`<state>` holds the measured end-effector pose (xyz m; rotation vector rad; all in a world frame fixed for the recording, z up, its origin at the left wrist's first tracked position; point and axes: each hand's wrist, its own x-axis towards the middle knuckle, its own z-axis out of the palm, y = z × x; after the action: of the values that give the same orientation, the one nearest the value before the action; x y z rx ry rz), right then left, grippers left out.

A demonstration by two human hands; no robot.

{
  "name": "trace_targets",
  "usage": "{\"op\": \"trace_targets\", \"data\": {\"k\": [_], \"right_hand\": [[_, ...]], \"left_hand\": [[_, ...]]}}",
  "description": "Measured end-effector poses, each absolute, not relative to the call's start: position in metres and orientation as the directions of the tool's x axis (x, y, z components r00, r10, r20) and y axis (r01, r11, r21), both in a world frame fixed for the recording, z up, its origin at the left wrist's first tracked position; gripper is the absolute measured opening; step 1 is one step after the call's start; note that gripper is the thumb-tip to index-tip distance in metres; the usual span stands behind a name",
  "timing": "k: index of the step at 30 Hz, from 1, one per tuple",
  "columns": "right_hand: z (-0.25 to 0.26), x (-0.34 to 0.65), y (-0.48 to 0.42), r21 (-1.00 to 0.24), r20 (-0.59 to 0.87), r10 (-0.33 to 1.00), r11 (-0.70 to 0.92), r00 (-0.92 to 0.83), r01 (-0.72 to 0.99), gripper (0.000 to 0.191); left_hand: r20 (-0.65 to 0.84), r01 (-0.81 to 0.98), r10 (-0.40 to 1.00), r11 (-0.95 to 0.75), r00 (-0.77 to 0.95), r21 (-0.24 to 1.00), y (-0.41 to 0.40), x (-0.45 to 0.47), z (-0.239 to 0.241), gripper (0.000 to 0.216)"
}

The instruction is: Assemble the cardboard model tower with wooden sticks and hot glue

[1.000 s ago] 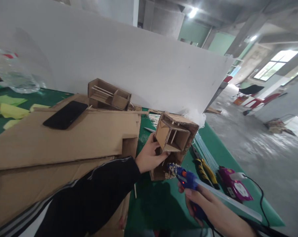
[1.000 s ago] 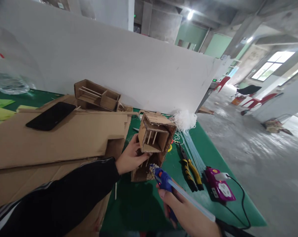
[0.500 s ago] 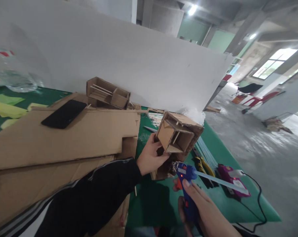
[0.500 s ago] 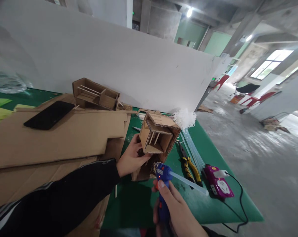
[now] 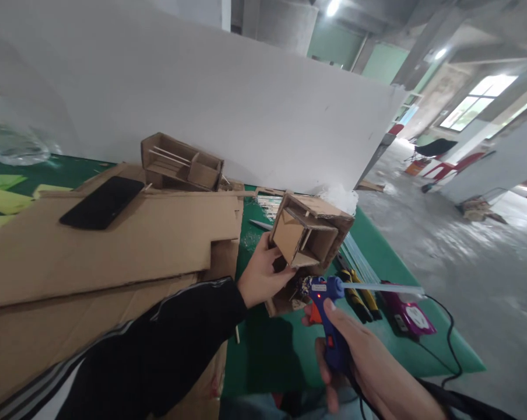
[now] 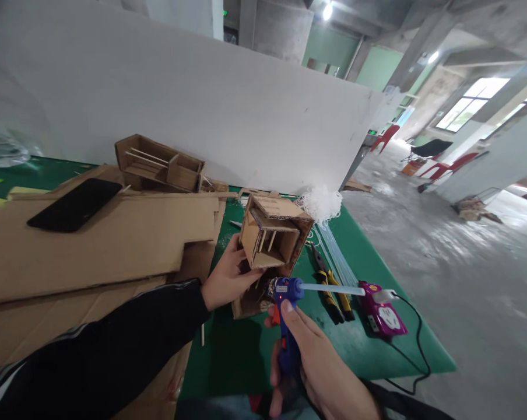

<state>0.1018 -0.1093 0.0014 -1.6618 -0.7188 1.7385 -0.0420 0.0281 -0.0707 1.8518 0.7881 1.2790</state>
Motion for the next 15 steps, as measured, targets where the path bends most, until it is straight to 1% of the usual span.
{"op": "trace_targets", "data": {"k": [8,12,15], "right_hand": [[0.003,0.103,-0.107,-0.757,-0.649,0.76,-0.65,-0.035,-0.072,0.053],[-0.002,0.105,-0.107,-0.746,-0.652,0.753,-0.658,-0.087,-0.105,0.051],[-0.003,0.106,-0.107,-0.739,-0.66,0.746,-0.665,-0.083,-0.106,0.05]], "left_hand": [[0.495,0.067,0.807,-0.541,0.322,0.838,0.029,-0.042,-0.073,0.016],[0.48,0.063,0.814,-0.525,0.327,0.849,0.028,-0.041,-0.071,0.018],[0.457,0.05,0.82,-0.503,0.345,0.863,0.027,-0.042,-0.069,0.019]]}}
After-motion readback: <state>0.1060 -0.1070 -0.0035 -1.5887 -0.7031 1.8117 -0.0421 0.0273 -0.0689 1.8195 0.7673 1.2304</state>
